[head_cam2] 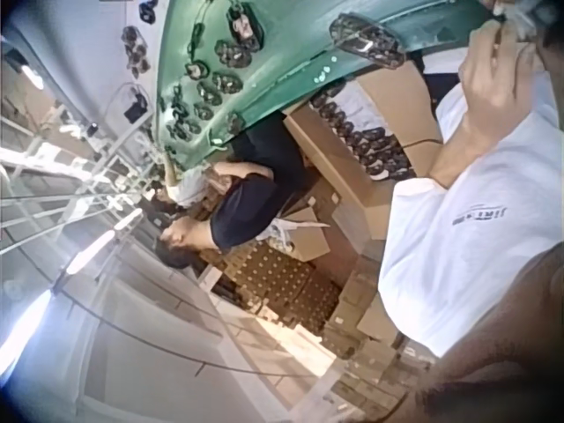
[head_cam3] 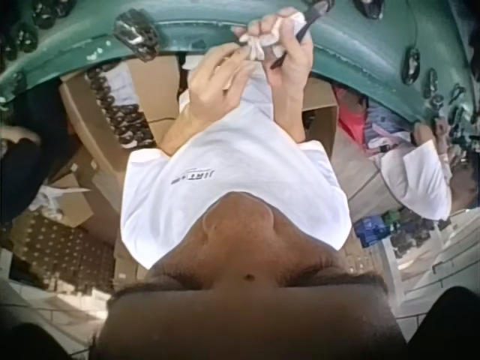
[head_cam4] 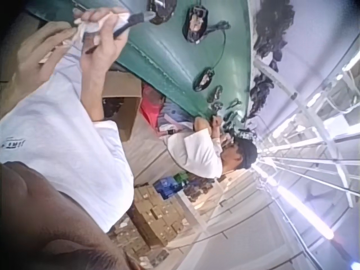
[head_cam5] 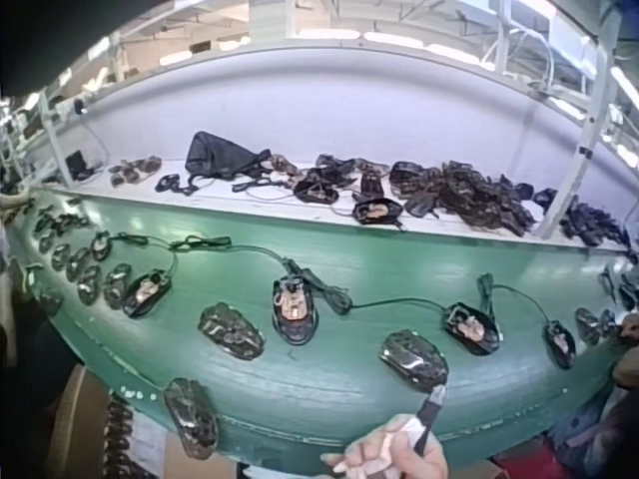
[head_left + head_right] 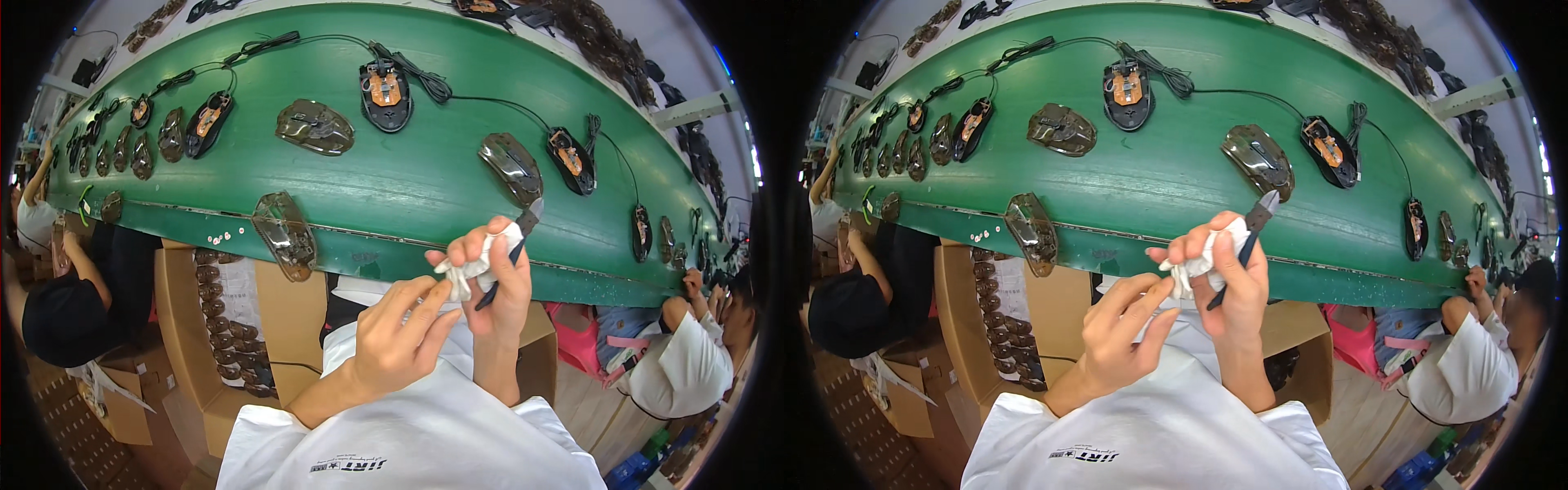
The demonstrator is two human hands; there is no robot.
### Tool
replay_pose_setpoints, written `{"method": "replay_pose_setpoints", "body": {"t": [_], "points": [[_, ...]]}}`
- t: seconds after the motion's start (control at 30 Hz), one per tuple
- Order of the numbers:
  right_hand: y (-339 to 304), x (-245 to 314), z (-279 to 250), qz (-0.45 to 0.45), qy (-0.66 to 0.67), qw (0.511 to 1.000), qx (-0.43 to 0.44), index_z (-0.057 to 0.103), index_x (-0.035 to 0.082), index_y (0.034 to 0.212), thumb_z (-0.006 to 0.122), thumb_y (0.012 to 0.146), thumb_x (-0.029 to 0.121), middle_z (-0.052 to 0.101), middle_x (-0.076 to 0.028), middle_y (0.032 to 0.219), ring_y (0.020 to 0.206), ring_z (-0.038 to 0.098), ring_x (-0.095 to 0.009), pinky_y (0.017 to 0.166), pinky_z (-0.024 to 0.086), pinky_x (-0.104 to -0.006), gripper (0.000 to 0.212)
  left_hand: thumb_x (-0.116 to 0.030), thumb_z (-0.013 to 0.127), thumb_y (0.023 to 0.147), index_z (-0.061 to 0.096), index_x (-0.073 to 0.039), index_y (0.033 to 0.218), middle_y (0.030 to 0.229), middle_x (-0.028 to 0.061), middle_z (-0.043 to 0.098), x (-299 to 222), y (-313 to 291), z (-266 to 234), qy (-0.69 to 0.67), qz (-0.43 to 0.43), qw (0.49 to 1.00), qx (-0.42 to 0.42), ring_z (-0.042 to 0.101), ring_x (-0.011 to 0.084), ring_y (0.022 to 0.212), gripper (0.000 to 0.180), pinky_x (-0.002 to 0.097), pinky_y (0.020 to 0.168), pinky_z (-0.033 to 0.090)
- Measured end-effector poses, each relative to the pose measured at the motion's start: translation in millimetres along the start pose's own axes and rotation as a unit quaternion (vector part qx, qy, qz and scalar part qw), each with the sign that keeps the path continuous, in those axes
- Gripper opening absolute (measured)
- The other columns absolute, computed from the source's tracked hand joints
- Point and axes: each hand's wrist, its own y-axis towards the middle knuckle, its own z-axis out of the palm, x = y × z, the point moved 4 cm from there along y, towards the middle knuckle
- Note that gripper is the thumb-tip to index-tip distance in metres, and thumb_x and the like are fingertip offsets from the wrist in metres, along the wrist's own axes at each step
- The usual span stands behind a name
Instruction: Cleaning and inspecting computer mouse shells at an assembly line station.
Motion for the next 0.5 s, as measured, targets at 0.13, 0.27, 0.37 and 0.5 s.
{"method": "replay_pose_setpoints", "body": {"t": [0.13,0.27,0.37,0.5], "points": [[3.6,0.4,-7.9,0.0,0.042,0.999,0.0,0.052,0.009,0.116,0.052,0.102,0.017,0.061,-0.009,0.083,0.085,0.064,-0.024,0.094,0.052,-0.0511,0.016,0.003,0.065,0.088,0.067,0.004,0.098,0.085,0.0097,0.066,27.4,-9.3,-1.3,-0.257,-0.183,0.949,-0.021,0.057,0.0131,0.064,0.011,0.022,0.054,0.049],[1.2,-5.9,0.0,-0.006,0.001,1.0,0.029,0.052,0.01,0.116,0.053,0.102,0.017,0.061,-0.009,0.083,0.084,0.064,-0.024,0.093,0.052,-0.0525,0.015,0.002,0.065,0.088,0.067,0.004,0.096,0.084,0.0094,0.066,29.7,-1.5,2.0,-0.288,-0.278,0.916,0.021,0.057,0.0129,0.064,0.008,0.0219,0.055,0.05],[0.2,-6.9,1.2,-0.009,-0.019,0.999,0.039,0.052,0.011,0.115,0.053,0.102,0.018,0.061,-0.009,0.083,0.084,0.064,-0.024,0.093,0.052,-0.0529,0.015,0.003,0.065,0.087,0.067,0.003,0.093,0.083,0.0085,0.065,33.3,1.4,4.1,-0.306,-0.318,0.897,0.031,0.055,0.0132,0.063,0.007,0.0221,0.055,0.048],[-0.4,-8.4,-0.5,-0.011,-0.035,0.999,0.04,0.052,0.011,0.115,0.054,0.102,0.019,0.061,-0.009,0.082,0.083,0.064,-0.024,0.093,0.052,-0.0528,0.015,0.004,0.068,0.081,0.066,0.003,0.088,0.079,0.0063,0.065,38.1,2.1,6.4,-0.33,-0.349,0.877,0.022,0.052,0.014,0.061,0.007,0.0229,0.054,0.043]]}}
